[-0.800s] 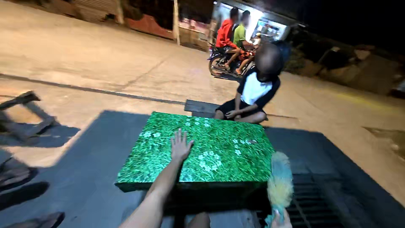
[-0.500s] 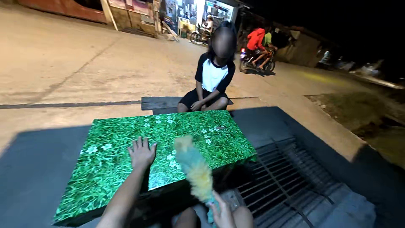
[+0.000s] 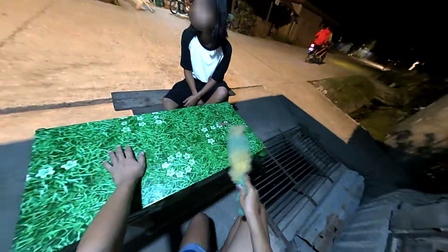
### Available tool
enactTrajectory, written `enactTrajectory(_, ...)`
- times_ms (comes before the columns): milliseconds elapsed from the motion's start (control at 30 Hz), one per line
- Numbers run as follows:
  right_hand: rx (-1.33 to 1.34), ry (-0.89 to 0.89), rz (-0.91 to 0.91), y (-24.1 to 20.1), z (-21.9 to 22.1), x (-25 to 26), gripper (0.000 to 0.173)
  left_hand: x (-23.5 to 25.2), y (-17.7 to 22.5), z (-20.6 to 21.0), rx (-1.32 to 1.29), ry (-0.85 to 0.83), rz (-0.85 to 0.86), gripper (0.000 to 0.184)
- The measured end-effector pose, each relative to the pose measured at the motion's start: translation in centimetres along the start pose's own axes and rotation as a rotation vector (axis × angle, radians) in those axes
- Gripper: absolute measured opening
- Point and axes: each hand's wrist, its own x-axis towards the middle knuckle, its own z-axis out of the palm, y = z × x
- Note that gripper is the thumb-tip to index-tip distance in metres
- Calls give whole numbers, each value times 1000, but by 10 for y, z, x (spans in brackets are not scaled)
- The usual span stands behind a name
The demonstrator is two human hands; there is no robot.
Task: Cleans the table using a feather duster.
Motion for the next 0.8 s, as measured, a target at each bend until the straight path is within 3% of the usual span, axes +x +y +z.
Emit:
enactTrajectory(100, 146, -287, -248, -23, 25, -43, 48, -4, 4, -5, -12, -1, -7, 69)
enactTrajectory(200, 211, -550, -424, -26, 32, -55, 47, -4, 2, -9, 1, -42, -11, 68)
enactTrajectory(267, 171, -490, -371, -15, 27, -39, 44, -4, 1, -9, 13, -40, -25, 68)
enactTrajectory(333, 116, -270, -277, 2, 8, -9, 41, -3, 2, -7, -15, -12, -41, 69)
enactTrajectory(433, -22, 56, 25, 21, -26, 32, 41, -1, 3, -6, 4, -19, -49, 69)
enactTrajectory(533, -95, 196, 247, 21, -29, 55, 45, 0, 1, -4, 36, -29, -56, 69)
enactTrajectory(633, -146, 101, 150, -18, -7, 52, 48, 2, 1, -3, 50, -32, -73, 69)
enactTrajectory(800, -169, -334, -284, -98, 49, 11, 52, -3, 13, -7, 29, -58, -99, 70)
